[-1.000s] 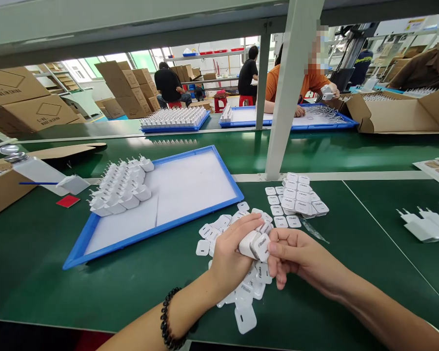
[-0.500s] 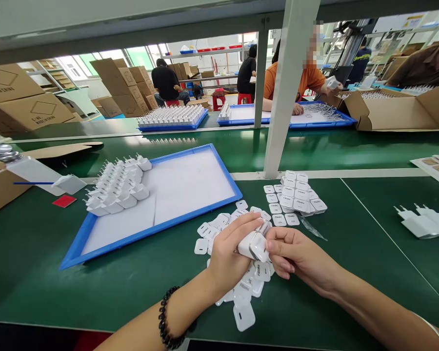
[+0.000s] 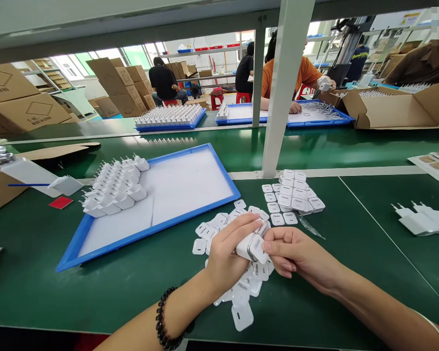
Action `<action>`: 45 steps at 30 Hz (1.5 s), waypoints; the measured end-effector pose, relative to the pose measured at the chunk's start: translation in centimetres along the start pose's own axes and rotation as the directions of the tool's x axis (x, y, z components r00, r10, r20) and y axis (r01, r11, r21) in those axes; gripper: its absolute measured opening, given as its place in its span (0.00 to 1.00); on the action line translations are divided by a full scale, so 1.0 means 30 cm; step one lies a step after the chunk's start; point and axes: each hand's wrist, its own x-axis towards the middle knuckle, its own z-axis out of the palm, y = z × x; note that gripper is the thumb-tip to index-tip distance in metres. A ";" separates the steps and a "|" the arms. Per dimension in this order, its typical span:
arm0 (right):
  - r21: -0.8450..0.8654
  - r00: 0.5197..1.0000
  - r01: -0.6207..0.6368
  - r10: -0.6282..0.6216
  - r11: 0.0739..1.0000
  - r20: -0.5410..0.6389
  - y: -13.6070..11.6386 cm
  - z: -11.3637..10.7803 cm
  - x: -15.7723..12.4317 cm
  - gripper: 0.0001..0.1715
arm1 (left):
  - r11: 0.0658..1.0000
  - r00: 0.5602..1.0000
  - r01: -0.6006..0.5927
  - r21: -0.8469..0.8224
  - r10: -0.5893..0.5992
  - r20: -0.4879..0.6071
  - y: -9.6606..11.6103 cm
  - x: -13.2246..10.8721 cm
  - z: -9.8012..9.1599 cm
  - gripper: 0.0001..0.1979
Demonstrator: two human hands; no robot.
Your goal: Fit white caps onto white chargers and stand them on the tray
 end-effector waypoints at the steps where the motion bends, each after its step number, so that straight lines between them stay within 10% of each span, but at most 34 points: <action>1: -0.004 1.000 -0.006 0.006 1.000 0.003 -0.002 -0.001 -0.002 0.21 | 1.000 1.000 -0.009 -0.001 0.009 0.001 -0.002 0.000 0.000 0.19; 45: -0.306 0.983 0.096 -0.139 0.947 -0.120 0.017 0.016 -0.006 0.22 | 0.996 0.998 0.037 -0.075 -0.034 0.047 0.015 0.002 0.008 0.15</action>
